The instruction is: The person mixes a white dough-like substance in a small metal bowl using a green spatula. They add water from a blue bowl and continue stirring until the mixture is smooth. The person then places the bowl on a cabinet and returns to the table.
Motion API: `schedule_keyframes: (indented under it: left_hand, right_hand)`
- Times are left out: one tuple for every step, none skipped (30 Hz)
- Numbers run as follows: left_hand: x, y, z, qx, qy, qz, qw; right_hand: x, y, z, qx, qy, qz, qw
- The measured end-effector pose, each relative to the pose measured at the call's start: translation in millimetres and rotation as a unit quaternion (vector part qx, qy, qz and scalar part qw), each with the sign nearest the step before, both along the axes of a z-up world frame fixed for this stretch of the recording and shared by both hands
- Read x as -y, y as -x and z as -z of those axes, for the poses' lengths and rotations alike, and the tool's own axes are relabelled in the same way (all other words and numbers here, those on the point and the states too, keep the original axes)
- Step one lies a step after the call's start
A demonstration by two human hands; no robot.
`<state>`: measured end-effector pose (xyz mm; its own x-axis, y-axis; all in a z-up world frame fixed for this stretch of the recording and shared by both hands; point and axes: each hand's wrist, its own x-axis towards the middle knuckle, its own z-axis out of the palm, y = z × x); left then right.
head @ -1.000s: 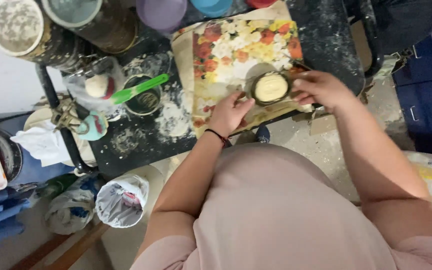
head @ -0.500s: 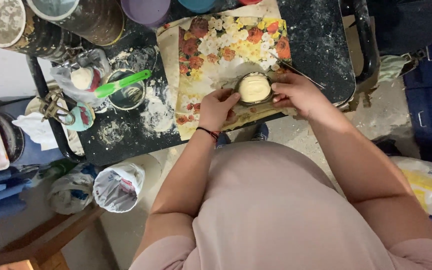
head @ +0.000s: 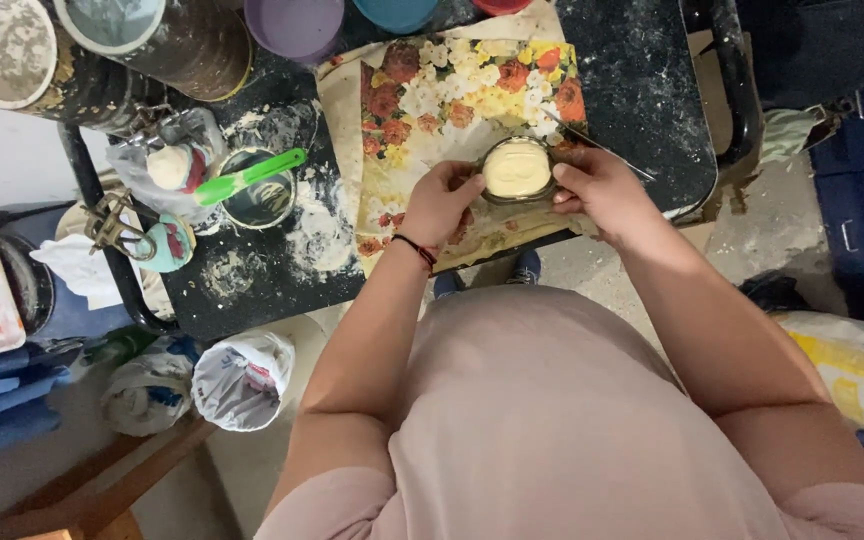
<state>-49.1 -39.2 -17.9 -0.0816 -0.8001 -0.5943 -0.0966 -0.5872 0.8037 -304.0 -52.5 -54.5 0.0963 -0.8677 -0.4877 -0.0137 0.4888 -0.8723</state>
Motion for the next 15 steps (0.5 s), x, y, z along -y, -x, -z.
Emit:
schedule_keyframes:
  left_hand:
    - [-2,-1,-2,0.001,0.0,0.0,1.0]
    - [-2,-2,-5,-0.004,0.003,0.004,1.0]
    - [-2,-2,-8,-0.008,0.007,0.007,1.0]
    - [-1,-2,-6,-0.008,0.006,0.009,1.0]
    - [0,-2,-4,-0.016,0.002,0.001,1.0]
    - [3,-2,-2,-0.023,0.001,-0.007,1.0]
    - [3,-2,-5,-0.024,0.003,-0.006,1.0]
    - [1,-3,-8,-0.026,0.001,-0.001,1.0]
    - [0,-5,-11,-0.027,-0.001,0.003,1.0]
    - [2,-4,-11,-0.028,0.002,0.004,1.0]
    - [3,-4,-12,-0.023,0.003,0.004,1.0]
    - [-1,-4,-12,-0.019,-0.001,0.006,1.0]
    - [-2,-5,-11,-0.019,-0.003,0.007,1.0]
    - [0,-5,-10,-0.024,-0.001,0.006,1.0]
    - [2,-6,-10,-0.029,0.001,0.004,1.0]
  right_hand:
    - [-2,0,0,0.001,0.0,0.0,1.0]
    - [-2,1,0,-0.003,0.01,-0.001,1.0]
    - [-2,2,-1,-0.006,0.02,-0.003,1.0]
    - [-1,3,7,-0.007,0.019,-0.001,1.0]
    - [1,3,15,0.0,0.017,0.0,1.0]
    - [5,4,23,0.007,0.018,-0.001,1.0]
    - [2,3,13,0.006,0.02,0.0,1.0]
    - [-1,2,2,-0.006,0.014,-0.004,1.0]
    - [-4,0,-8,-0.019,0.008,-0.008,1.0]
    - [-1,1,-3,-0.019,0.01,-0.007,1.0]
    - [1,2,3,-0.03,0.005,-0.015,0.999]
    - [-4,3,9,-0.042,-0.006,-0.022,0.999]
    - [-6,1,5,-0.042,-0.008,-0.021,0.999]
    - [-6,0,1,-0.027,0.009,-0.012,1.0]
    - [-4,-2,-4,-0.013,0.025,-0.004,1.0]
